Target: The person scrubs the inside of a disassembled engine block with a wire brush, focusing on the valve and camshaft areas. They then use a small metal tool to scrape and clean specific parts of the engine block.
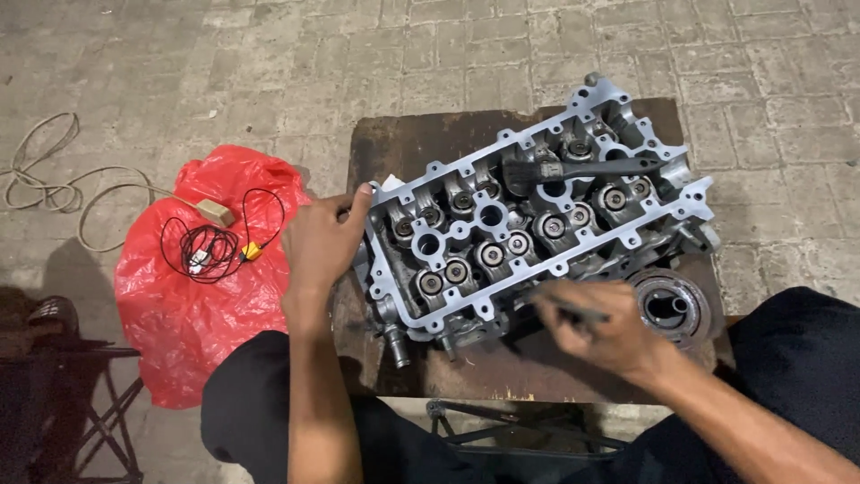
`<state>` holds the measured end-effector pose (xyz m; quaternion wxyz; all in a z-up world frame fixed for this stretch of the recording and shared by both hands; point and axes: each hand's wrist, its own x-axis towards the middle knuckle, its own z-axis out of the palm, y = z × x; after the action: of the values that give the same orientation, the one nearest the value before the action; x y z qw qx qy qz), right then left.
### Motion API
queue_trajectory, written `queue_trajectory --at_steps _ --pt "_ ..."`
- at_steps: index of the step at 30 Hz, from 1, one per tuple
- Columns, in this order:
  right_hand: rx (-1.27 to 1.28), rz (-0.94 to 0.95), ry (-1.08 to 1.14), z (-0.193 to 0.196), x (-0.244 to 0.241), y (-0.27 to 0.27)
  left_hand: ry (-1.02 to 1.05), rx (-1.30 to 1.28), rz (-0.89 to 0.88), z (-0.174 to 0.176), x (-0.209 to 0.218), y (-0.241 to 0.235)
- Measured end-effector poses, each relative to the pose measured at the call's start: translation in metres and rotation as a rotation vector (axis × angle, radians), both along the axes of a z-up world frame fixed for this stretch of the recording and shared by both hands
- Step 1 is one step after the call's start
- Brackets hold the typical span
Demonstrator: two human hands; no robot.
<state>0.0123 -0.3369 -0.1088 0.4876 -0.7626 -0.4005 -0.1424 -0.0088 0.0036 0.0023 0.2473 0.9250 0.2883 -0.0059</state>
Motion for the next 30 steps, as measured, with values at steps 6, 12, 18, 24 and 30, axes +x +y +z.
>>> queue_trajectory --at_steps 6,12,18,24,30 --pt "-0.007 -0.067 0.047 0.048 0.017 0.003 -0.006 -0.028 -0.009 -0.002 -0.001 0.005" --pt "0.053 0.058 0.104 0.005 0.008 -0.003 -0.013 -0.008 0.003 -0.003 0.002 0.005" --pt "-0.069 0.083 0.085 0.03 -0.006 0.014 0.002 0.001 0.016 -0.002 0.002 0.004" --pt "-0.021 -0.027 0.067 0.03 0.01 -0.004 0.002 -0.016 -0.004 -0.004 0.0 0.002" --pt "-0.02 0.134 0.052 0.026 -0.009 0.017 0.0 0.005 0.01 0.001 0.002 0.001"
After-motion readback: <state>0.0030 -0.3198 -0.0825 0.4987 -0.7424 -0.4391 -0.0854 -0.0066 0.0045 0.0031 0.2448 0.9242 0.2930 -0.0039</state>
